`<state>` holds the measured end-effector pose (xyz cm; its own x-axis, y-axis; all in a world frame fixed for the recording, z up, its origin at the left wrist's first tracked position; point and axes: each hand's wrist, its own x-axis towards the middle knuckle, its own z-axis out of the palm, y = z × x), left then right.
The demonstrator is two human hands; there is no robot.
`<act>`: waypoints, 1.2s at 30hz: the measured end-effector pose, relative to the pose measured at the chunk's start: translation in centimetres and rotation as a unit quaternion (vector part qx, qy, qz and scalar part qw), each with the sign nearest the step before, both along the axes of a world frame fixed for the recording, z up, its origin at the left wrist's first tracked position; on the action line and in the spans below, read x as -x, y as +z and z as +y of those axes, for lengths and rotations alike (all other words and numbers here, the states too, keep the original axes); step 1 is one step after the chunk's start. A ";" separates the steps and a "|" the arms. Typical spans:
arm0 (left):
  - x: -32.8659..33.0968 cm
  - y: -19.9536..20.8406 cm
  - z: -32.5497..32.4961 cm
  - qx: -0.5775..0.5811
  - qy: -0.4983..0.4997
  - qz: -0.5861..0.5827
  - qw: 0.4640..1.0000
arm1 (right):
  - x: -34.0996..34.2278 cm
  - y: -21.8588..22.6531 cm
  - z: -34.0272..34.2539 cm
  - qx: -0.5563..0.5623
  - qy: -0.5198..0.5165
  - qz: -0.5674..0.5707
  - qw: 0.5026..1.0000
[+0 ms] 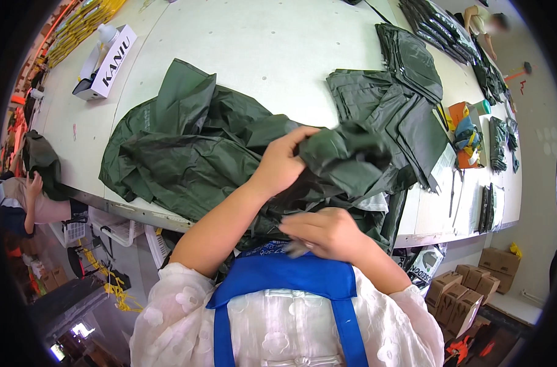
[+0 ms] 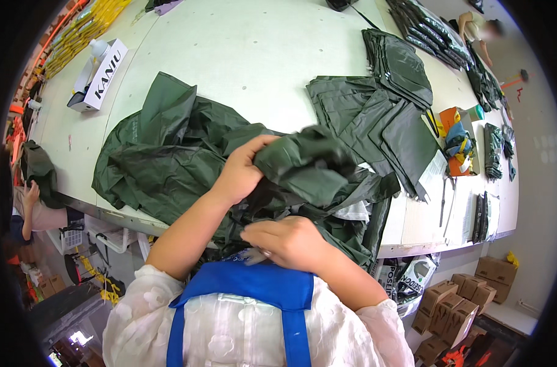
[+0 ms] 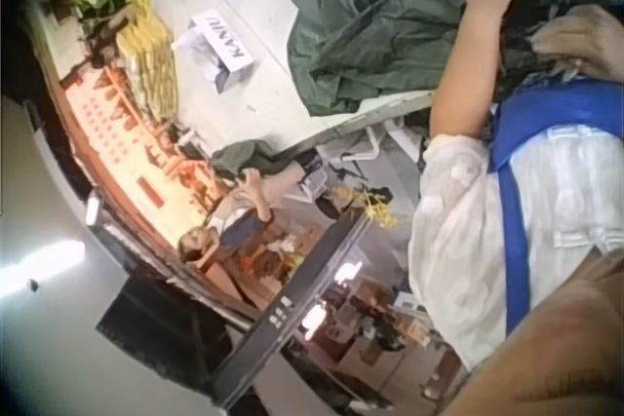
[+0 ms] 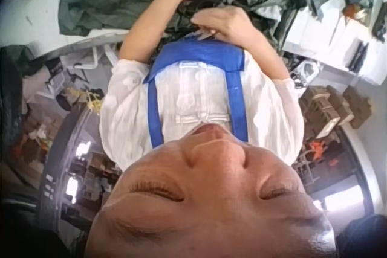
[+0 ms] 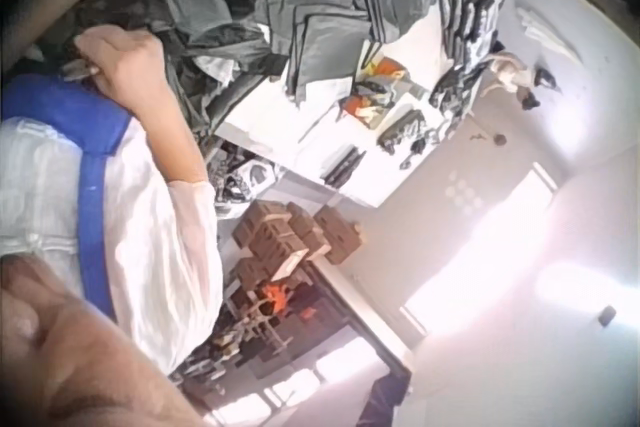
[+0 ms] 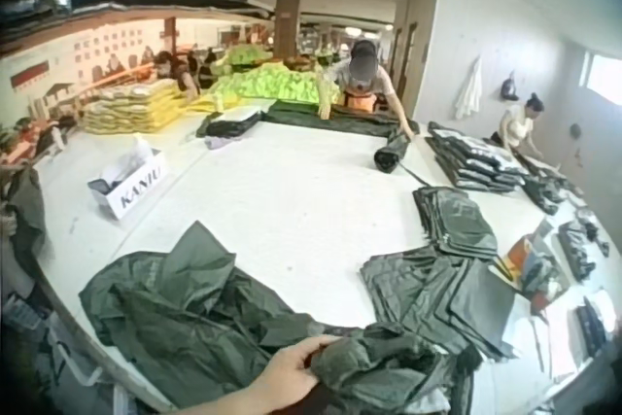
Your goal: The person unfolds a large green fabric item on a white table, smooths it, and folds it into a compact rectangle. They then place the folded item into a white basket and repeat the process with another green fabric item.
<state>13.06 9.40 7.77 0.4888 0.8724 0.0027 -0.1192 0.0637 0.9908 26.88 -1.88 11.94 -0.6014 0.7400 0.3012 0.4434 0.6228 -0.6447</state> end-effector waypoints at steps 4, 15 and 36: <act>1.6 0.2 -0.7 0.137 0.011 -0.082 0.987 | -3.2 0.6 0.8 -0.261 -0.322 0.116 0.903; 4.4 1.4 -1.6 -0.216 0.020 0.025 0.976 | -2.2 1.0 2.7 0.456 -0.259 0.558 0.642; 6.8 5.9 -4.0 -0.331 0.176 0.321 0.870 | 0.2 2.9 3.6 0.481 -0.214 0.489 0.695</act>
<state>6.21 5.39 13.63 0.2773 0.8792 0.3873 0.5752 -0.4749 0.6661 26.66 1.75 14.88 -0.1192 0.9300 -0.3477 -0.4887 -0.3598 -0.7948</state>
